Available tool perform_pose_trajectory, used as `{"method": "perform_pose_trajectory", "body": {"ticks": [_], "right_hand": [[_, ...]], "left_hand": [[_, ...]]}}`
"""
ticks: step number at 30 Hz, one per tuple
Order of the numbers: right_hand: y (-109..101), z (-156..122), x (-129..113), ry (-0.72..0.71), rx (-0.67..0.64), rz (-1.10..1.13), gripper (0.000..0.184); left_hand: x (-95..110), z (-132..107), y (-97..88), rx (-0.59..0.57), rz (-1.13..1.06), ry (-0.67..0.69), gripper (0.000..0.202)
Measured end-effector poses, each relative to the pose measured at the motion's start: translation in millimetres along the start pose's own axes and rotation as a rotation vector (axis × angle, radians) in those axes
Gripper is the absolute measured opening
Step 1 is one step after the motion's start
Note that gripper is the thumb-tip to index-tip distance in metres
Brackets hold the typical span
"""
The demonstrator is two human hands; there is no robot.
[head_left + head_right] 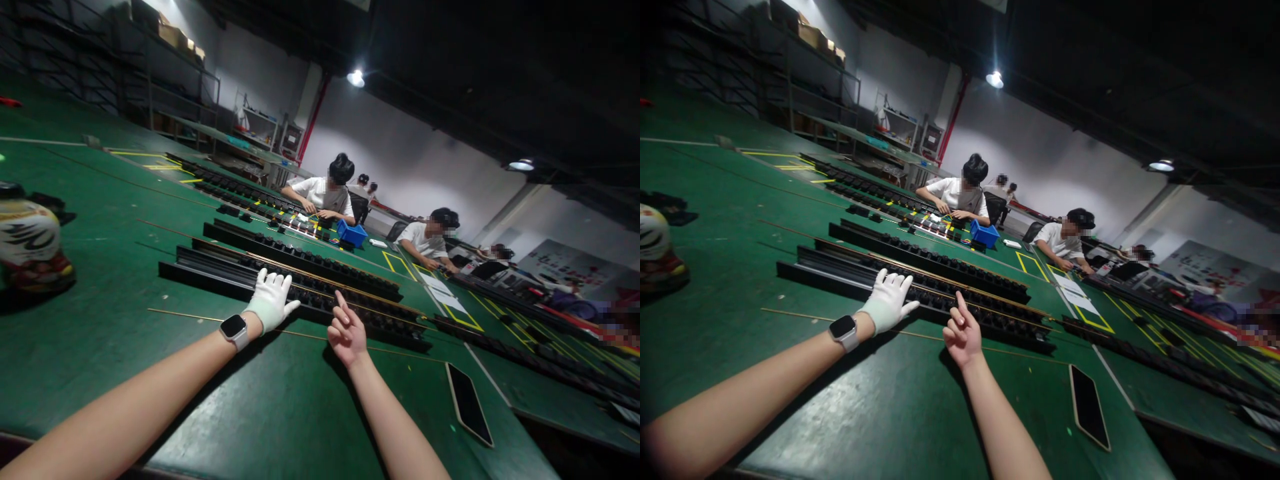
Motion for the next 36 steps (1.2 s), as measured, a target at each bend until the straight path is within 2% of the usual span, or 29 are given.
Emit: {"method": "perform_pose_trajectory", "body": {"ticks": [12, 25, 36], "right_hand": [[-7, 0, -5, -0.1, 0.044, 0.108, 0.06], [0, 0, 7, -0.007, 0.02, 0.018, 0.059], [-2, 3, 13, 0.013, 0.074, 0.103, 0.065]], "left_hand": [[0, 0, 0.4, -0.01, -0.003, -0.002, 0.078], [1, -1, -3.7, -0.017, 0.009, 0.002, 0.078], [2, -1, -7.0, -0.036, -0.014, -0.002, 0.077]]}}
Point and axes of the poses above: each hand's wrist, its own z-axis towards the middle knuckle, its own y-axis out of the palm, x = y × z, the point moved 4 cm from there along z, towards the middle knuckle, and after that the axes turned 11 degrees about -y, right-handed, at the moved point
